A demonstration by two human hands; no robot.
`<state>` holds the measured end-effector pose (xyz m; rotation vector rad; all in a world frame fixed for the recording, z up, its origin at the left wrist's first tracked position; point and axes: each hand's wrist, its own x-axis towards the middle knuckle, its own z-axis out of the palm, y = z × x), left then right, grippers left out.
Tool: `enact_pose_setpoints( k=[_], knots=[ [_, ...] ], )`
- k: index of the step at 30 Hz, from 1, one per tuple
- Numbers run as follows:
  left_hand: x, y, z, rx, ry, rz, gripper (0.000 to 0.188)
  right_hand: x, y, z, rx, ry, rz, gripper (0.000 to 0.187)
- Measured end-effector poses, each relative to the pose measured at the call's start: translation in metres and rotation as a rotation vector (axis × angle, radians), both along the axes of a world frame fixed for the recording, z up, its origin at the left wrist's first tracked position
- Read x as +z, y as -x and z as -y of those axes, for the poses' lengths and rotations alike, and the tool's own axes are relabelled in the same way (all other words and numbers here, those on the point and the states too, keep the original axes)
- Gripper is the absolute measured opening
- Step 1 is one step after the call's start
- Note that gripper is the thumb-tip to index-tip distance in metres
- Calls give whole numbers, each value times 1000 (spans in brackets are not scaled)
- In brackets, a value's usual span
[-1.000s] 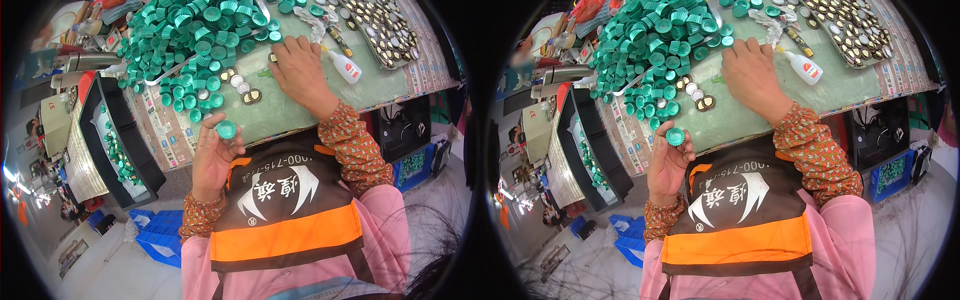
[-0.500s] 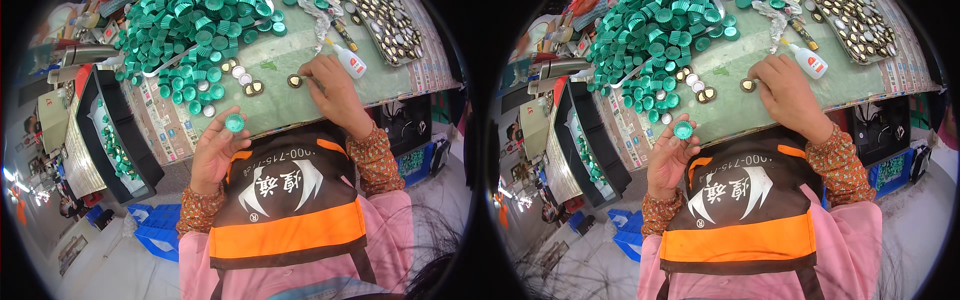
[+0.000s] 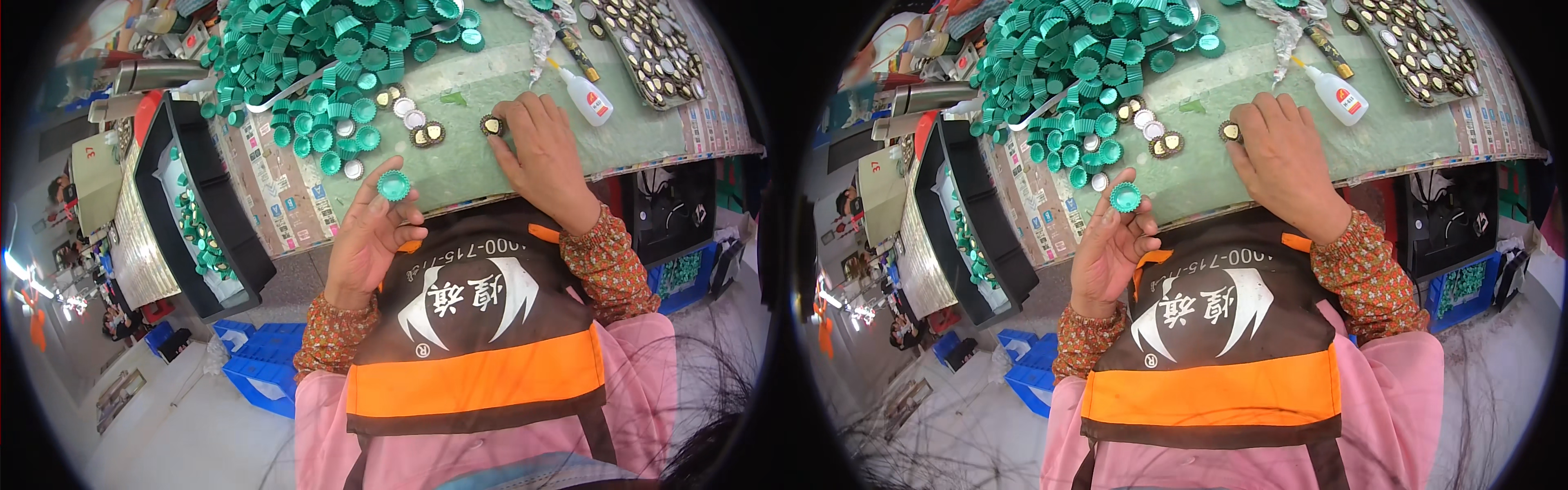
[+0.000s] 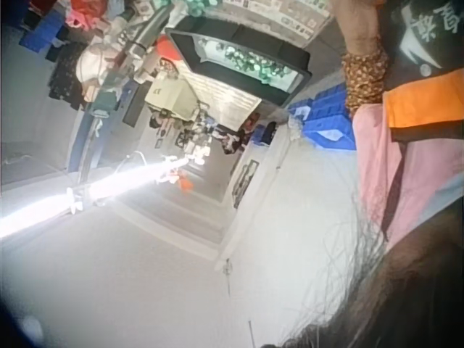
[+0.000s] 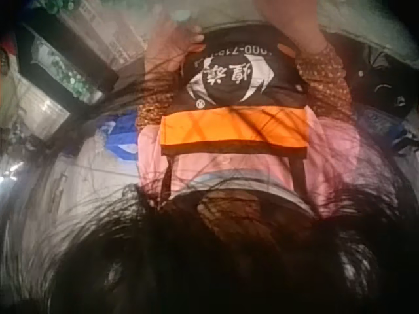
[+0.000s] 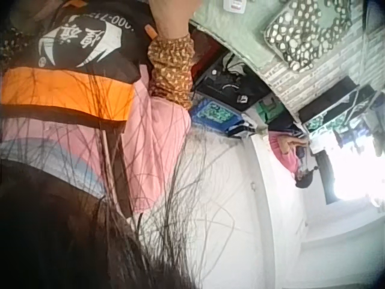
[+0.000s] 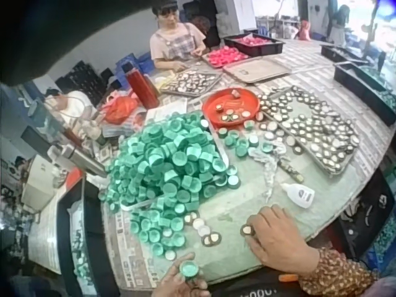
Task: The person applies glue from a bottle into green cupcake liners and then presses a small metallic disc into each liner. The assembled units are placed into a black tray. The process is repeated continuously throughout the clip.
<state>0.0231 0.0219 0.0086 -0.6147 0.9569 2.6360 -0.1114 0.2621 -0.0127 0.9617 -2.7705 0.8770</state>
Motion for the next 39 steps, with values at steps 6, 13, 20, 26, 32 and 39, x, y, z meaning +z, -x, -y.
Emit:
enact_pose_setpoints(
  k=[6,13,20,26,32,39],
  knots=[
    [-9,-5,0,11,-72,22,64,20,-15,14,227,349,269,30],
    [-5,-5,-13,13,71,27,57,29,-44,40,249,460,449,29],
    [1,-5,-24,-66,276,23,53,18,-55,45,229,432,479,33],
    [0,-10,-10,-97,163,51,48,21,-55,43,276,437,448,29],
    [-13,-15,-5,-57,61,62,49,27,-57,42,316,326,231,36],
    [-12,-15,-9,-68,4,66,53,32,-57,41,343,249,219,40]
  ],
)
